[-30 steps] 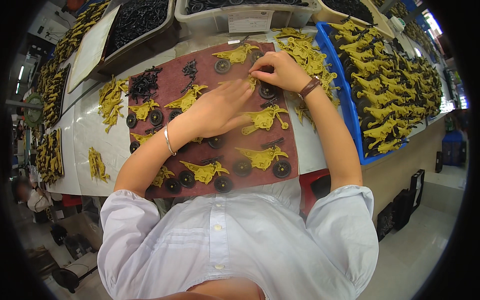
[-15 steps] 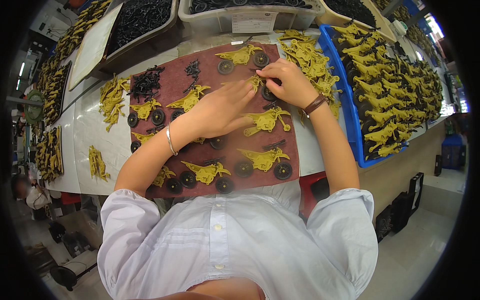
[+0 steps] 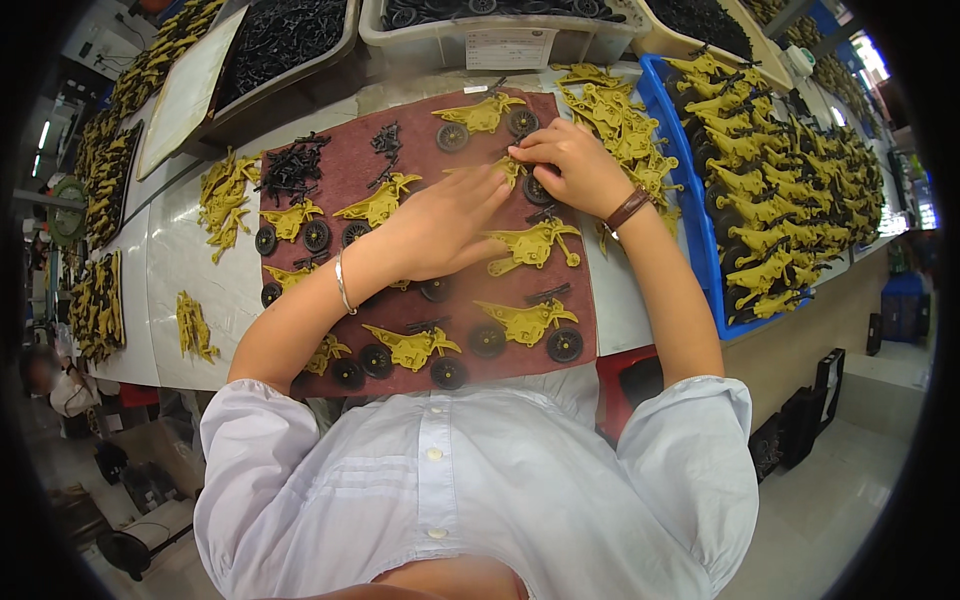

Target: The person assembles plastic toy motorcycles by hand, attaching wheels and other small plastic motorcycle parts.

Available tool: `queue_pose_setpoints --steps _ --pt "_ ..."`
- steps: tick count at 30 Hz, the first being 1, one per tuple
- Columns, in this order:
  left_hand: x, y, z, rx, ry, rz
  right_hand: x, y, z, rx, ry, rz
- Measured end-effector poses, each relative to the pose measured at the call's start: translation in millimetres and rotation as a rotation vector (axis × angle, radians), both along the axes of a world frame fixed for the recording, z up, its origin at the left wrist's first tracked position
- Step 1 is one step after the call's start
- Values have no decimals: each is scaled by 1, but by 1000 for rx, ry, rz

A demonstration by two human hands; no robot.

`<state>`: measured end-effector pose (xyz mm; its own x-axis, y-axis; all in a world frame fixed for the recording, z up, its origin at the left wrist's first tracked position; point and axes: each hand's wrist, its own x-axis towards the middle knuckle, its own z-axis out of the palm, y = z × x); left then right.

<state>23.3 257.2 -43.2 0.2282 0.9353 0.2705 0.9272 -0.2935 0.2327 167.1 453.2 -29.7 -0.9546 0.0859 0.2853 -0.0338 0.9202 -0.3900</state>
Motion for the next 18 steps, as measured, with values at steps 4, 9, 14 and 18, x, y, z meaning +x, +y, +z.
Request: queue_pose_setpoints --steps 4,9,14,18 --pt "2 -2 -3 0 3 13 -5 -5 6 80 -19 -12" --pt "4 -5 -1 -48 22 19 -35 10 40 116 -235 66" --pt "3 -6 2 -33 39 29 -105 94 51 -69 355 -258" --pt "7 3 3 -17 42 6 -145 207 5 246 195 -514"
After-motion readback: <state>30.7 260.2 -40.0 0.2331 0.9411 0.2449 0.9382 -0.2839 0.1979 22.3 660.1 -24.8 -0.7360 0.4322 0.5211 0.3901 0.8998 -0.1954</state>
